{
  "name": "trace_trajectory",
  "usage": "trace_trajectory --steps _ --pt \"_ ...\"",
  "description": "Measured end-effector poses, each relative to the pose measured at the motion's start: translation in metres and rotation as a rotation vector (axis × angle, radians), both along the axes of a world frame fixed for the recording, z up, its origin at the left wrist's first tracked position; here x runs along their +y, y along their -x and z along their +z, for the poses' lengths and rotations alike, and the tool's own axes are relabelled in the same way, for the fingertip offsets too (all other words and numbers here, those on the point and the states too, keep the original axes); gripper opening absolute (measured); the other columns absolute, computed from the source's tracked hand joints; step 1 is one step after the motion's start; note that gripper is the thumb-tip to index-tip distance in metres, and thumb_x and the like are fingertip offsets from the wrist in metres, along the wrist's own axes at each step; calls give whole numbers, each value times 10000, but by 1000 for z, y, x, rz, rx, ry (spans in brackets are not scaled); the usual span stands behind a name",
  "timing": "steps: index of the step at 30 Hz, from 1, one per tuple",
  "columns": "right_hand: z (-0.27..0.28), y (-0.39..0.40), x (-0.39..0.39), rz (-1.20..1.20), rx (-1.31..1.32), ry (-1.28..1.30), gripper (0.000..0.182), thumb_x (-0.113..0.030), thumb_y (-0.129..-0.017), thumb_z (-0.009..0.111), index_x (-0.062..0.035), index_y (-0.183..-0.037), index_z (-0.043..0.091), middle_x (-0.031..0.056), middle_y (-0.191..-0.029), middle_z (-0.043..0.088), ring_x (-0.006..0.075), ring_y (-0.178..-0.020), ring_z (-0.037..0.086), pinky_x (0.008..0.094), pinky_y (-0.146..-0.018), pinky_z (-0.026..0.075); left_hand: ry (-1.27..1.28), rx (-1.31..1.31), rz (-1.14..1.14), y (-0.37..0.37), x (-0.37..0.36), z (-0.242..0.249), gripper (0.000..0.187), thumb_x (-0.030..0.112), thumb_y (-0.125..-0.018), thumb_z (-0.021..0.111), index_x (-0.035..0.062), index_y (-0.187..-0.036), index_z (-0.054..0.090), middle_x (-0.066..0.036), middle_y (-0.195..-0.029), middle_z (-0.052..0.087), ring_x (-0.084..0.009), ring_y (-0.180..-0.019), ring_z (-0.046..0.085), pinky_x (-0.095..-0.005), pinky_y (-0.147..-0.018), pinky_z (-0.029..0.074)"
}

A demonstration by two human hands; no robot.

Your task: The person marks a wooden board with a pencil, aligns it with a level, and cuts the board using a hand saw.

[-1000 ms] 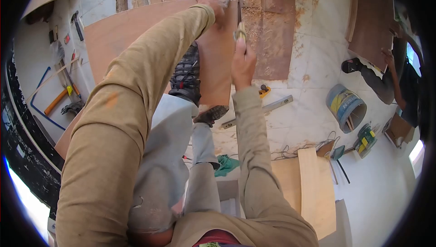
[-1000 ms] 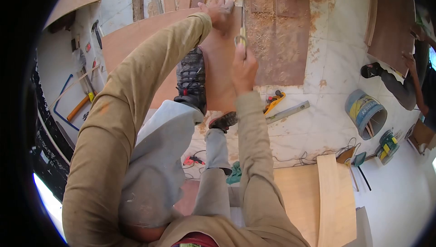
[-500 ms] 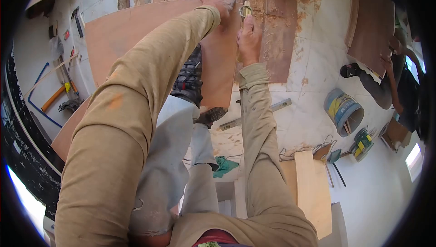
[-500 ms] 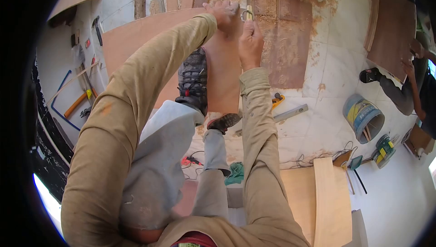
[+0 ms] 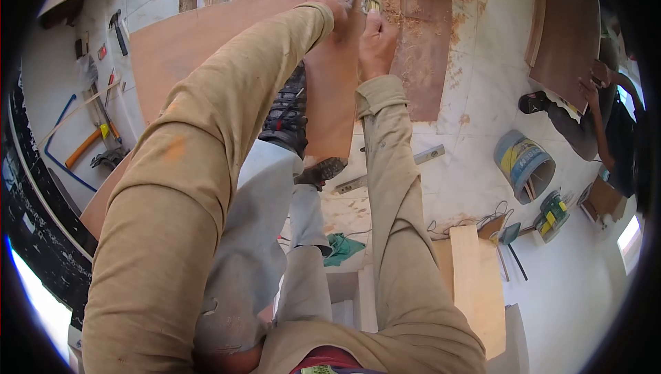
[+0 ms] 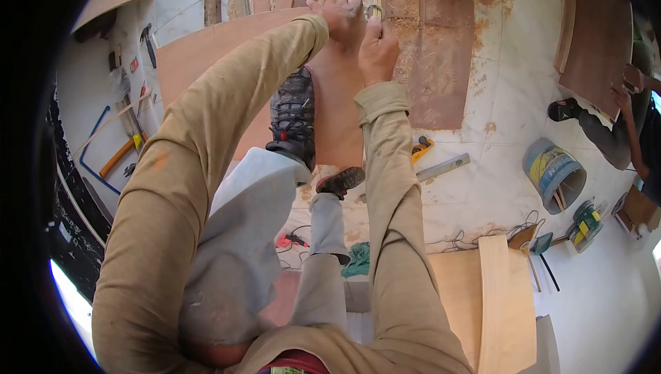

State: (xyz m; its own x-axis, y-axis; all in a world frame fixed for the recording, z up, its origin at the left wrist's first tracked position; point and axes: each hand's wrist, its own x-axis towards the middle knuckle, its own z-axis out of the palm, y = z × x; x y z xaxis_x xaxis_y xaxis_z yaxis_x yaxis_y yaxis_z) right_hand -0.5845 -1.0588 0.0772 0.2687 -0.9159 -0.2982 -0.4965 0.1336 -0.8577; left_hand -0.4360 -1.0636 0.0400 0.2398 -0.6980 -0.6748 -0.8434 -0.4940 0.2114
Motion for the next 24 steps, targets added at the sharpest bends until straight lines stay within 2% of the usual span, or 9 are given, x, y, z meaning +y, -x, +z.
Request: trace_trajectory --steps 2,5,7,10,13,16,19,22,24 --pt "17 35 38 17 -31 -18 402 -296 -1070 474 24 -1194 682 271 -924 685 384 -804 649 426 -758 511 -24 0 -29 -1 -7 4 1212 365 -616 952 170 -1586 254 -158 -1583 362 -436 -1490 301 -818 -1116 204" --pt "73 101 120 -87 -66 -155 400 -303 -1083 488 26 -905 632 -10 -668 455 89 -631 416 311 -576 376 -155 -6 -115 -1 -14 30 1241 380 -617 951 172 -1601 225 -155 -1604 334 -436 -1497 288 -820 -1118 192" --pt "81 107 127 -74 -47 -183 350 -286 -1081 480 21 -1031 642 63 -781 549 148 -716 516 329 -653 425 -226 -6 -133 2 -17 44 1244 385 -615 950 164 -1601 223 -151 -1607 328 -435 -1501 282 -820 -1120 187" --pt "32 68 75 19 6 -76 395 -272 -1074 466 21 -1243 669 258 -978 705 347 -871 681 406 -797 522 -119 -11 -100 -1 -9 22 1239 391 -603 957 147 -1586 242 -151 -1598 340 -438 -1494 296 -815 -1125 182" --pt "-11 1 -1 11 -47 53 394 -301 -1070 477 26 -1137 686 304 -926 672 472 -830 623 457 -748 513 -53 26 -41 -4 -8 5 1238 394 -575 967 131 -1562 267 -162 -1597 341 -454 -1480 318 -809 -1133 171" --pt "5 22 27 -11 -60 -9 400 -307 -1071 476 31 -1114 685 293 -907 671 470 -792 605 457 -728 510 -63 19 -70 -3 -6 17 1224 378 -561 968 125 -1544 284 -180 -1599 347 -477 -1468 332 -801 -1143 157" --pt "64 99 116 -7 48 -156 416 -311 -1077 485 35 -1195 684 235 -840 649 192 -781 618 397 -715 507 -48 -42 -127 -1 -4 26 1223 360 -553 964 116 -1540 284 -194 -1576 378 -482 -1464 339 -776 -1161 158" --pt "85 118 141 -36 34 -182 408 -297 -1071 488 17 -1245 682 252 -903 675 226 -842 674 394 -757 525 -76 38 -124 -9 -8 8 1238 342 -562 957 124 -1562 260 -194 -1561 397 -480 -1471 329 -750 -1178 159" --pt "68 86 91 55 137 -211 404 -295 -1069 487 7 -1251 684 275 -951 693 261 -885 709 404 -781 533 -14 -66 -158 -4 -1 -19 913 343 -730 814 188 -1507 359 -177 -1532 432 -445 -1440 392 -690 -1165 229"
